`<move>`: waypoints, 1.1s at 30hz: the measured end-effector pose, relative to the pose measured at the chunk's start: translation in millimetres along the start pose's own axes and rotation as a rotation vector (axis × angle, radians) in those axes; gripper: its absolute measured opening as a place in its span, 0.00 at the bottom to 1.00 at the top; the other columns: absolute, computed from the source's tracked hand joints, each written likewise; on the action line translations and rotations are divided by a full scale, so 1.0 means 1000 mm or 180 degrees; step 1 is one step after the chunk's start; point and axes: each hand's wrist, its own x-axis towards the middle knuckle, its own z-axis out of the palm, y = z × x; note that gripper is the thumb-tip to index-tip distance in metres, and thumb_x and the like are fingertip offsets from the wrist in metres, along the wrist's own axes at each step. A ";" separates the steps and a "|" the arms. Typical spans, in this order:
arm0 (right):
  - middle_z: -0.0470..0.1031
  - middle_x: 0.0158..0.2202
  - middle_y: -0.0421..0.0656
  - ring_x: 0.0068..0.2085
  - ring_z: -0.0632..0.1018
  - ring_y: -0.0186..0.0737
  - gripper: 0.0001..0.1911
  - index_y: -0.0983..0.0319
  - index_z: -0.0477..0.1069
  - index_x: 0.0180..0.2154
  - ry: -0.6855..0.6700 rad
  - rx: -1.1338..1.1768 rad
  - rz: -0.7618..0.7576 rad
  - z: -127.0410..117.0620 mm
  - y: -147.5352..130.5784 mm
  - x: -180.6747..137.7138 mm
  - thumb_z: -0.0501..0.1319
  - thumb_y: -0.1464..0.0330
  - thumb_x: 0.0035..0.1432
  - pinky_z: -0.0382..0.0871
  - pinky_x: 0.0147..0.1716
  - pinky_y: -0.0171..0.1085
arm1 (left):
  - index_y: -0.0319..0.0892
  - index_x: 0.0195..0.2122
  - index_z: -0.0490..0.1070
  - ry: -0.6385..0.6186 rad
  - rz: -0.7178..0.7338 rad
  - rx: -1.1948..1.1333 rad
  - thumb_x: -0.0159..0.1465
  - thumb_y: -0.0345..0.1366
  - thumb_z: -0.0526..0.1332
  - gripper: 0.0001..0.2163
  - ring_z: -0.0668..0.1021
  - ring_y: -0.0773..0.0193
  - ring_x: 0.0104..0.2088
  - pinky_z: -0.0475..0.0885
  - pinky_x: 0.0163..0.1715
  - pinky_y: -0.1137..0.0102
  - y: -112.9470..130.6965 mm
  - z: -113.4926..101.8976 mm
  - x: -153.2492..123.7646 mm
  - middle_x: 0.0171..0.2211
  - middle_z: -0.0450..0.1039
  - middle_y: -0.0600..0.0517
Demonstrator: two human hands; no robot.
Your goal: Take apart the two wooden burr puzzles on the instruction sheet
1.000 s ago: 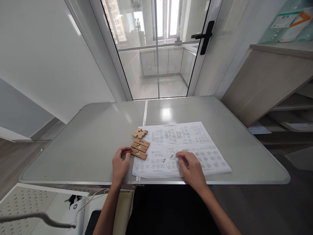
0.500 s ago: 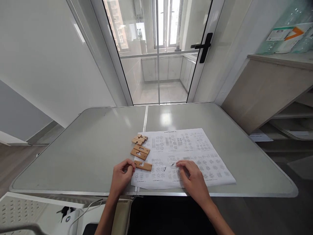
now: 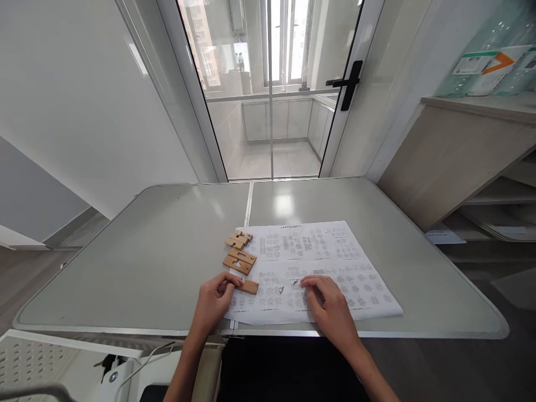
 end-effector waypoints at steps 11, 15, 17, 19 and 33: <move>0.80 0.48 0.45 0.52 0.78 0.51 0.11 0.55 0.76 0.43 0.0020 -0.0053 -0.0022 -0.002 0.000 -0.001 0.54 0.68 0.70 0.74 0.53 0.52 | 0.43 0.34 0.73 0.0403 -0.0063 0.0024 0.62 0.36 0.57 0.06 0.77 0.66 0.27 0.72 0.30 0.72 -0.005 0.002 0.001 0.42 0.81 0.49; 0.80 0.48 0.47 0.52 0.78 0.52 0.11 0.55 0.76 0.43 0.0039 -0.0045 -0.0067 -0.001 0.000 -0.001 0.54 0.67 0.70 0.74 0.53 0.53 | 0.43 0.34 0.70 0.0539 -0.0234 -0.0440 0.61 0.38 0.58 0.05 0.72 0.69 0.21 0.70 0.26 0.73 -0.003 -0.001 0.001 0.35 0.79 0.51; 0.80 0.48 0.47 0.52 0.78 0.53 0.11 0.55 0.76 0.43 0.0035 -0.0036 -0.0055 -0.001 0.000 -0.001 0.54 0.67 0.70 0.74 0.52 0.54 | 0.44 0.34 0.71 0.0621 -0.0354 -0.0345 0.60 0.38 0.59 0.05 0.72 0.68 0.20 0.66 0.24 0.74 -0.004 -0.001 0.001 0.24 0.73 0.56; 0.80 0.48 0.47 0.52 0.78 0.53 0.11 0.55 0.76 0.42 0.0026 -0.0028 -0.0031 -0.002 0.000 -0.001 0.54 0.67 0.71 0.74 0.53 0.54 | 0.44 0.35 0.71 0.0624 -0.0405 -0.0182 0.60 0.38 0.59 0.06 0.70 0.67 0.19 0.63 0.22 0.75 -0.006 -0.002 0.002 0.20 0.68 0.59; 0.80 0.48 0.46 0.52 0.78 0.52 0.11 0.55 0.76 0.43 0.0000 -0.0038 -0.0014 -0.002 -0.001 0.000 0.54 0.67 0.71 0.73 0.54 0.53 | 0.44 0.33 0.72 0.0557 -0.0302 0.0090 0.61 0.37 0.57 0.06 0.74 0.66 0.24 0.66 0.27 0.74 -0.006 -0.001 0.004 0.27 0.74 0.55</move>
